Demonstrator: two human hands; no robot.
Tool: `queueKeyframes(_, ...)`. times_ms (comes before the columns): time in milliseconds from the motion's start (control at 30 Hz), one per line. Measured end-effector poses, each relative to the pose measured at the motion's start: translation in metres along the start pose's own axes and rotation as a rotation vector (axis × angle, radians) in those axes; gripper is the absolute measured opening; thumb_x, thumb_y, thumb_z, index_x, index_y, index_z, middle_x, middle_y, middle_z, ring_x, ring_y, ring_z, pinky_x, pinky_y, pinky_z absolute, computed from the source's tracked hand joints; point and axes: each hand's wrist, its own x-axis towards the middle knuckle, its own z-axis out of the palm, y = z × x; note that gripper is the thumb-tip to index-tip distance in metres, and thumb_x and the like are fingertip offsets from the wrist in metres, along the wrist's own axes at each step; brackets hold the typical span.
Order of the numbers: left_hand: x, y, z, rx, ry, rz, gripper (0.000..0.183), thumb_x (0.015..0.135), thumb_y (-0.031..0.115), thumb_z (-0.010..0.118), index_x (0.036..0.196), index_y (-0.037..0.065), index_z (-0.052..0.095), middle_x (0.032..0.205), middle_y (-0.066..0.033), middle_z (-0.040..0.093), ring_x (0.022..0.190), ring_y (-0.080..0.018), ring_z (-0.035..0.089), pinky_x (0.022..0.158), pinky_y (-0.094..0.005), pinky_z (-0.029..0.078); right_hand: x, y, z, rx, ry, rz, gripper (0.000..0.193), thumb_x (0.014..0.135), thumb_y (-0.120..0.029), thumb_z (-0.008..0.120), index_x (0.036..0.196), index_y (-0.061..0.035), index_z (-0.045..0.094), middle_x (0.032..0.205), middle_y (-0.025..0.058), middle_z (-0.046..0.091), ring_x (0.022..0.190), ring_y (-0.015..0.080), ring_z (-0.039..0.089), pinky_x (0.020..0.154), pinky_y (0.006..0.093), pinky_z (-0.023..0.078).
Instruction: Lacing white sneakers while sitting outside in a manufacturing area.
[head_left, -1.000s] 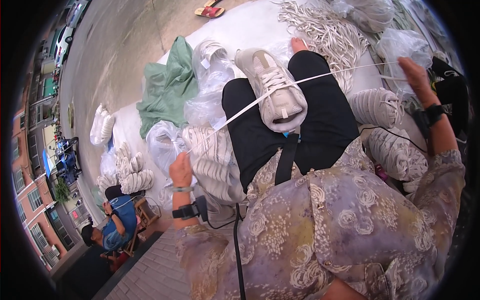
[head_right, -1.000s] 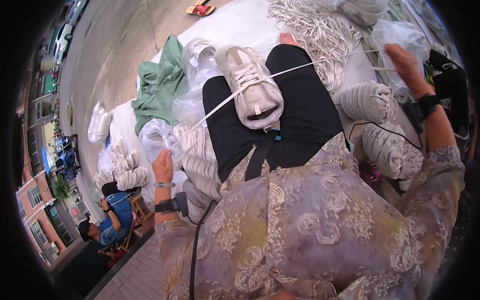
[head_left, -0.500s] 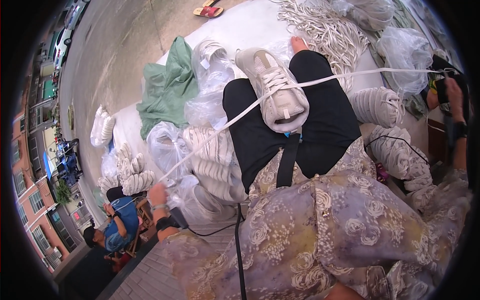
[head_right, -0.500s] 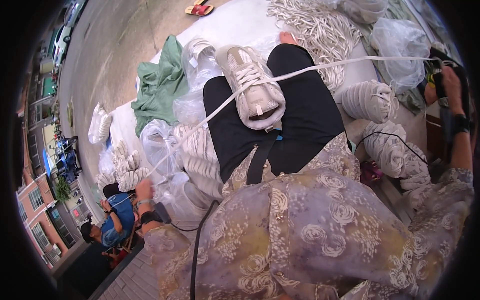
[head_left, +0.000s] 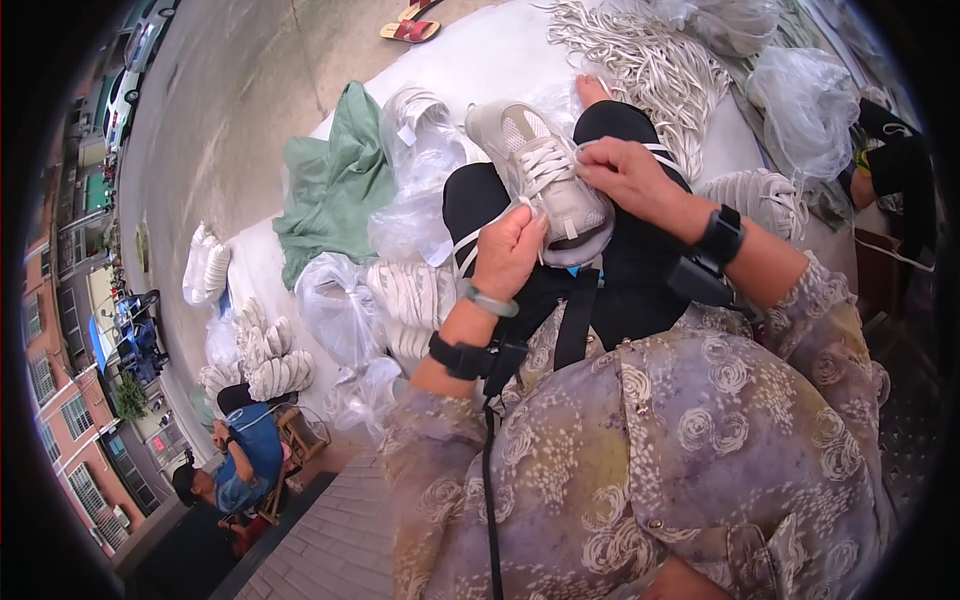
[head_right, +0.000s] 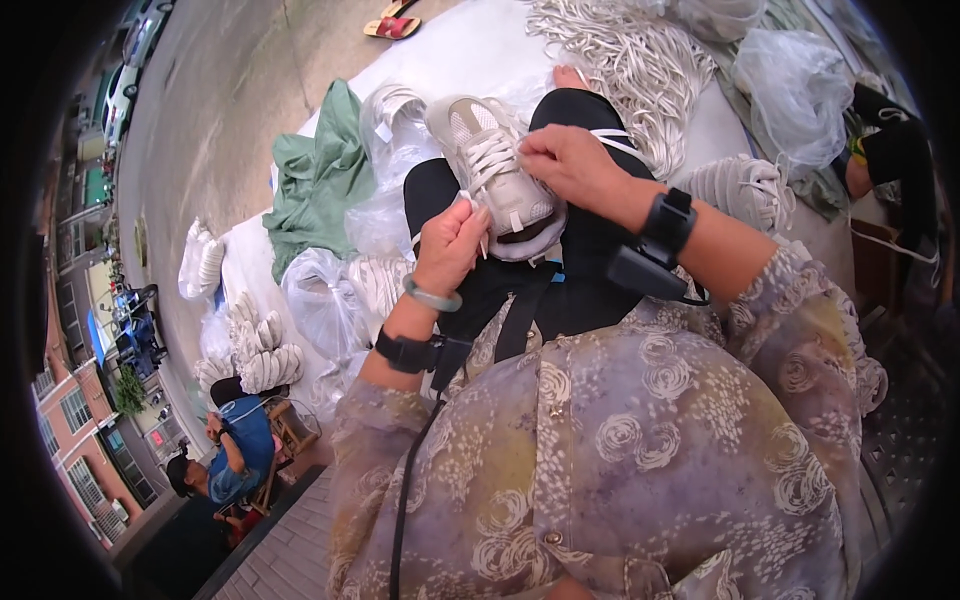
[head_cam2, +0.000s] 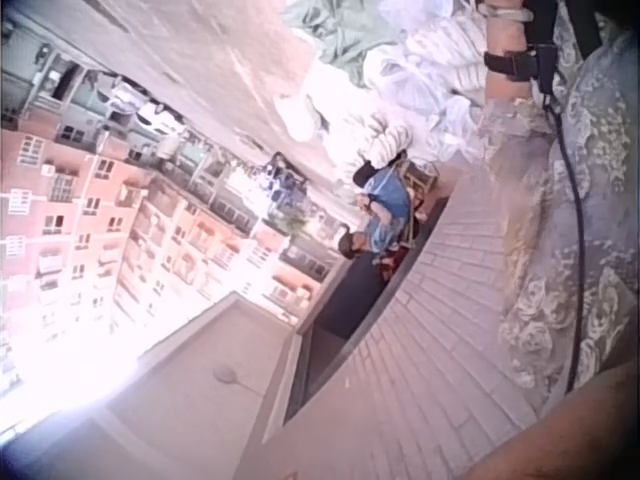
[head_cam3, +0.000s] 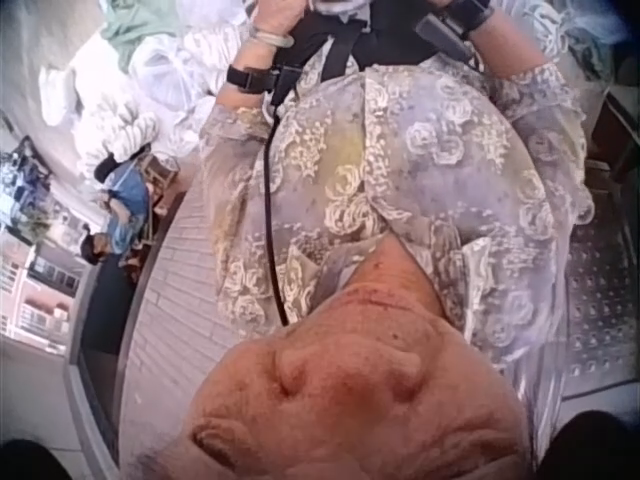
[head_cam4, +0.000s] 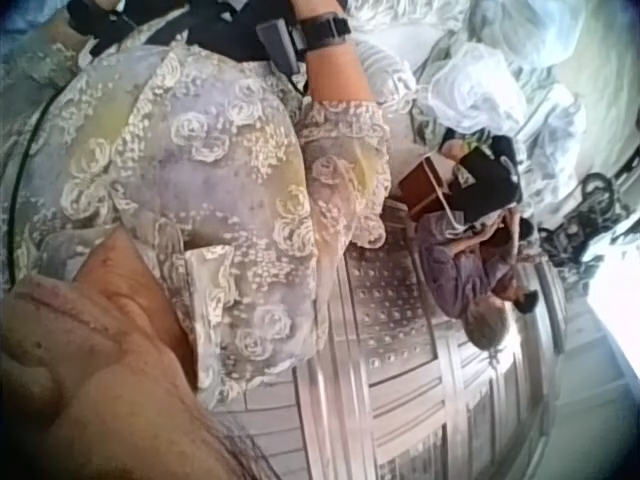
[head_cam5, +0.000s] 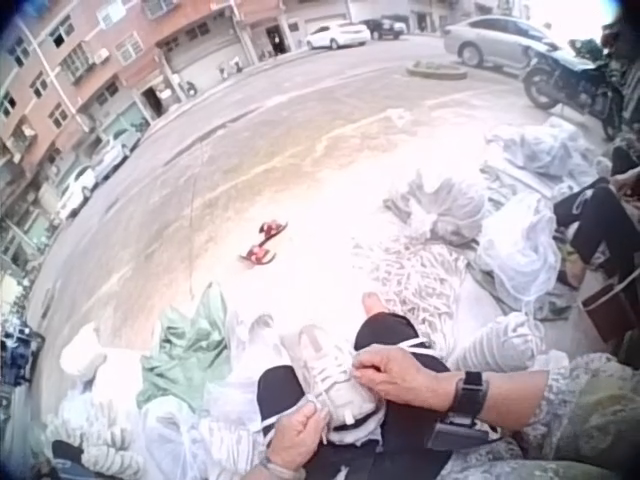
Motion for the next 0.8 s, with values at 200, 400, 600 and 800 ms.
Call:
queueKeyframes(200, 0.001, -0.02, 0.006, -0.024, 0.126, 0.07, 0.023, 0.091, 0.021, 0.052, 0.079, 0.002, 0.059, 0.057, 0.0028, 0.05, 0.044, -0.0023, 0.041, 0.04, -0.0175, 0.031, 0.008, 0.007, -0.004, 0.565, 0.006, 0.632, 0.024, 0.084, -0.025, 0.061, 0.098, -0.0062, 0.065, 0.081, -0.0035, 0.058, 0.072, 0.0041, 0.051, 0.059, 0.0206, 0.044)
queueKeyframes(400, 0.012, -0.009, -0.006, 0.273, 0.194, 0.321, 0.02, 0.087, 0.016, 0.056, 0.079, -0.002, 0.061, 0.081, -0.0039, 0.056, 0.064, -0.0073, 0.05, 0.057, -0.0198, 0.04, -0.001, 0.004, -0.002, 0.626, 0.118, 0.512, 0.015, 0.083, -0.016, 0.062, 0.087, -0.0015, 0.063, 0.069, -0.002, 0.056, 0.056, 0.0047, 0.048, 0.049, 0.0194, 0.042)
queueKeyframes(600, 0.031, 0.023, -0.004, 0.334, 0.305, 0.558, 0.016, 0.082, 0.012, 0.059, 0.075, -0.003, 0.058, 0.1, -0.0163, 0.061, 0.082, -0.0283, 0.057, 0.078, -0.0337, 0.044, -0.004, 0.007, 0.0, 0.657, 0.11, 0.527, 0.008, 0.081, -0.008, 0.06, 0.078, -0.0014, 0.057, 0.063, -0.0004, 0.055, 0.053, 0.0043, 0.049, 0.046, 0.0191, 0.041)
queueKeyframes(800, 0.022, 0.044, 0.018, 0.803, 0.148, 0.713, 0.007, 0.071, 0.013, 0.062, 0.067, 0.007, 0.06, 0.084, -0.0039, 0.065, 0.086, -0.0248, 0.056, 0.074, -0.0365, 0.036, -0.002, 0.011, 0.003, 0.688, 0.144, 0.502, 0.005, 0.078, -0.004, 0.06, 0.076, -0.0024, 0.055, 0.06, -0.0005, 0.053, 0.051, 0.005, 0.049, 0.045, 0.0193, 0.04)
